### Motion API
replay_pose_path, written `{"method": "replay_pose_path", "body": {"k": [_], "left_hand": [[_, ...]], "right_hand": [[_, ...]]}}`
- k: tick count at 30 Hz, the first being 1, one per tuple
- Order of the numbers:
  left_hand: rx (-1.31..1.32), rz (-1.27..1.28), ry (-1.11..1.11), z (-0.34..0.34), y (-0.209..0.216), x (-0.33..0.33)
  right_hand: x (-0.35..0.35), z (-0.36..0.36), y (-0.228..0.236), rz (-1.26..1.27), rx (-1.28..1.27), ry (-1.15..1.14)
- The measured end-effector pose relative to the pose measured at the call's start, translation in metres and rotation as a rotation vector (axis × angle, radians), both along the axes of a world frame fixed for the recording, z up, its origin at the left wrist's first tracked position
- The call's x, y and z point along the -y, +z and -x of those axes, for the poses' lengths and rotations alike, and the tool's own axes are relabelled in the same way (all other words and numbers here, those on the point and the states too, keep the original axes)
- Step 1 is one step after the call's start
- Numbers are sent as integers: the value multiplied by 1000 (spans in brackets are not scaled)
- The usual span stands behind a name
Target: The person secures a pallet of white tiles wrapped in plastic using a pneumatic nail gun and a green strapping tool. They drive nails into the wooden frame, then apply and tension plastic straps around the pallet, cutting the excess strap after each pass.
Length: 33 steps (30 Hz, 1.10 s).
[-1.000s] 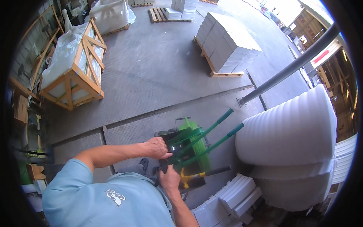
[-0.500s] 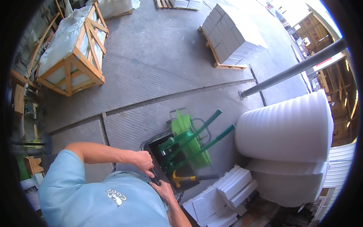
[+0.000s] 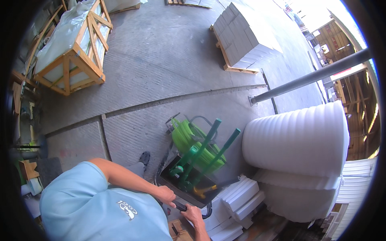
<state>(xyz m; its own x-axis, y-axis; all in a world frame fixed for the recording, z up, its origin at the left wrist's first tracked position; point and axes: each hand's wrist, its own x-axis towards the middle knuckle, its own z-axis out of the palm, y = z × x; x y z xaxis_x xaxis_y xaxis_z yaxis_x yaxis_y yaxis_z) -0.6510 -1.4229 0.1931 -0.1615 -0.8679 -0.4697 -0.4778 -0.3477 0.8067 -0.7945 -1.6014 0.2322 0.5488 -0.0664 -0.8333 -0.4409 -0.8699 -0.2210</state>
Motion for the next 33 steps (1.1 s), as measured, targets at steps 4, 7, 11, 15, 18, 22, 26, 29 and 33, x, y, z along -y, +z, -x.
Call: {"method": "replay_pose_path", "body": {"k": [4, 7, 11, 15, 18, 22, 26, 29, 33], "left_hand": [[-179, -74, -38, 22, -24, 55], [-171, -32, 88, 41, -38, 86], [-185, -103, 120, 43, -45, 140], [-159, -165, 246, 32, -44, 186], [-115, -174, 347, 20, -48, 218], [-43, -185, 456, -6, -59, 249], [-23, -178, 484, -48, -70, 273], [-24, -177, 516, -88, -73, 285], [-18, -159, 591, -148, -79, 315]], "right_hand": [[56, 7, -11, 33, 0, 100], [96, 6, -22, 53, 9, 171], [160, -6, -34, 59, 25, 271], [216, -35, -45, 51, 33, 323], [253, -62, -49, 5, 157, 394], [288, -106, -61, -4, 204, 462], [313, -156, -78, 26, 201, 518], [331, -202, -86, 39, 164, 553], [360, -271, -95, 34, 191, 567]]}}
